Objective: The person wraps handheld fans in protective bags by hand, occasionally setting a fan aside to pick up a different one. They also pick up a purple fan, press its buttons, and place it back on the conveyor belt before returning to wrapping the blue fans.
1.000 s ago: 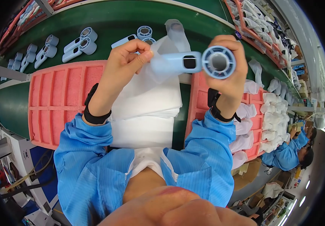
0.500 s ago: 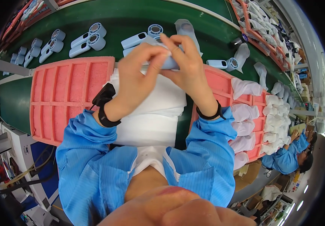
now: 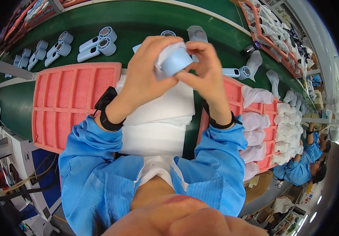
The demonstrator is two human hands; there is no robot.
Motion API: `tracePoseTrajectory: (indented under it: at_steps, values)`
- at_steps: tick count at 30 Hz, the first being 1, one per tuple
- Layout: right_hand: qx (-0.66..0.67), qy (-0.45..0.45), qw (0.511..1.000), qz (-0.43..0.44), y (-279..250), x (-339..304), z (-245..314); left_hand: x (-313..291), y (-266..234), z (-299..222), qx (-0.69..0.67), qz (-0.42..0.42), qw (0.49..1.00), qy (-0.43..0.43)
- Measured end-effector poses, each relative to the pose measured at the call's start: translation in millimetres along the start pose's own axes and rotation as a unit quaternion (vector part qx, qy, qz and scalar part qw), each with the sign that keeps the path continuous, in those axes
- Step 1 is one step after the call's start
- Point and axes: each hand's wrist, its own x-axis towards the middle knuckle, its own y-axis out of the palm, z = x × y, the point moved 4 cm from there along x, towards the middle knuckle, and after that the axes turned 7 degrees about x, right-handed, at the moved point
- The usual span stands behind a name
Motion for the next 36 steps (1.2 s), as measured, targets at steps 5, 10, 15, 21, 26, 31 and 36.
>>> tracePoseTrajectory:
  at_steps: [5,10,15,21,26,31,36]
  values:
    - [0.014,-0.015,0.991,0.135,5,-4,-1,6,-9,-5,-0.341,0.075,0.936,-0.040]
    - [-0.148,0.003,0.988,0.043,-11,4,-15,3,-17,7,-0.135,-0.141,0.976,-0.099]
    - [-0.339,-0.052,0.938,-0.042,-3,-6,-14,-6,9,-9,-0.097,-0.140,0.984,-0.049]
    - [-0.311,-0.054,0.947,-0.050,-8,-7,-10,-6,11,-4,-0.051,-0.129,0.990,-0.023]
    - [-0.110,0.006,0.994,0.012,-16,-9,-3,1,11,13,-0.249,-0.130,0.942,-0.184]
    - [-0.072,0.113,0.971,0.198,-58,-10,-36,3,24,38,-0.291,-0.129,0.917,-0.240]
    - [-0.466,0.260,0.842,-0.082,-194,22,-124,-13,105,18,0.018,0.082,0.991,-0.109]
